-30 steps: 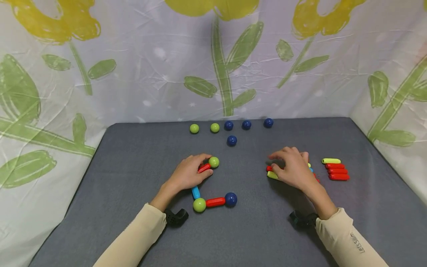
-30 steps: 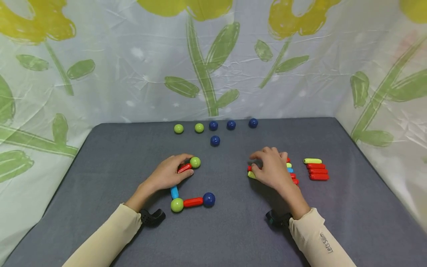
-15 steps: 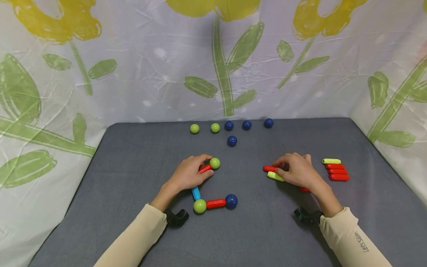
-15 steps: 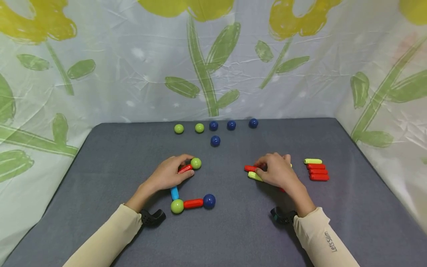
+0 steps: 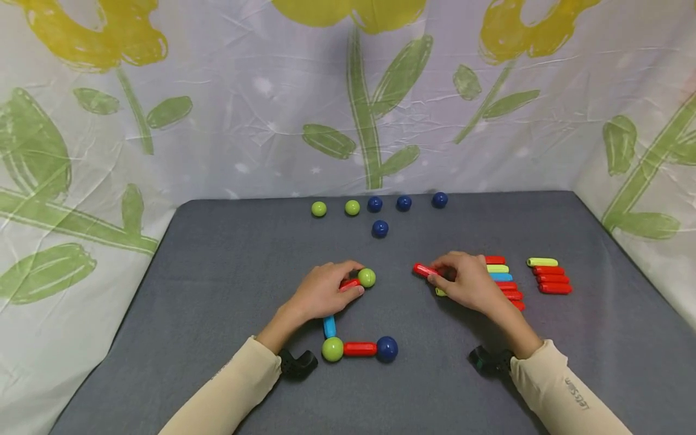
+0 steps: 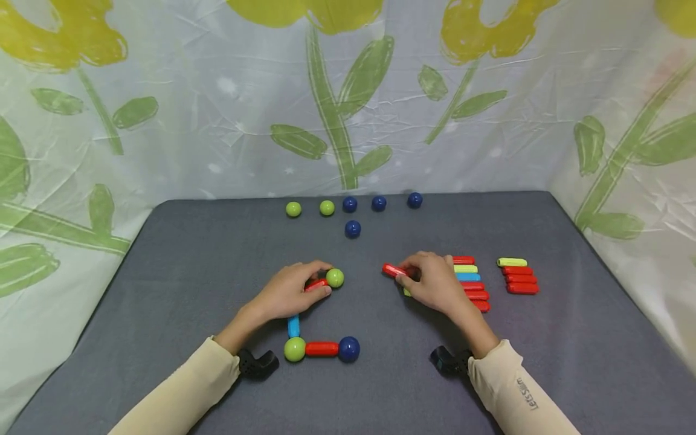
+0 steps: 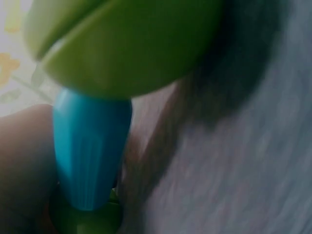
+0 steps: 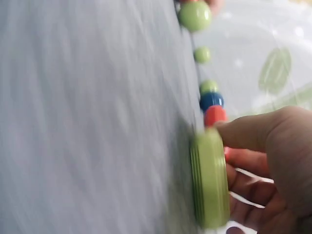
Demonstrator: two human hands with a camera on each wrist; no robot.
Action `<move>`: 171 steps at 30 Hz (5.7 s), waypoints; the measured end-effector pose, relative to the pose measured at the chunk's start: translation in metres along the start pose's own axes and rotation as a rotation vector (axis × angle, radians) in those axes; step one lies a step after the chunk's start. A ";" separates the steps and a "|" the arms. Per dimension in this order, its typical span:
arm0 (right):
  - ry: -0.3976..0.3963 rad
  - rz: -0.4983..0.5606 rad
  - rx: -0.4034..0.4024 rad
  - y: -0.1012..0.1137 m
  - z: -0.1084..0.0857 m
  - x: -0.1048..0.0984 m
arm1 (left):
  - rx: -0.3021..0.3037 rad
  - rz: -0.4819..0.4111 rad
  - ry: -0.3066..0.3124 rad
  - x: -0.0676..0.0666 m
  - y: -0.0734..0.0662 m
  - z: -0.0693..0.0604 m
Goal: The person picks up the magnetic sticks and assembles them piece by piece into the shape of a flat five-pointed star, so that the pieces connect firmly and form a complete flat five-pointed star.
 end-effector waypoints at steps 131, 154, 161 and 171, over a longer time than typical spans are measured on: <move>-0.317 0.214 -0.142 0.033 -0.008 0.024 | -0.089 0.026 -0.127 -0.016 0.035 0.000; -0.195 0.189 0.000 0.035 0.037 0.024 | -0.068 0.005 -0.287 -0.012 0.039 0.000; -0.061 0.140 0.108 0.029 0.074 0.041 | -0.088 0.003 -0.289 -0.011 0.039 0.000; 0.026 0.072 0.081 0.035 0.101 0.054 | -0.073 -0.023 -0.303 -0.013 0.035 -0.001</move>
Point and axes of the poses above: each hand's wrist, its own z-axis towards the middle knuckle, its own x-axis out of the palm, y = z × x, the point moved 7 cm from there along z, towards the middle knuckle
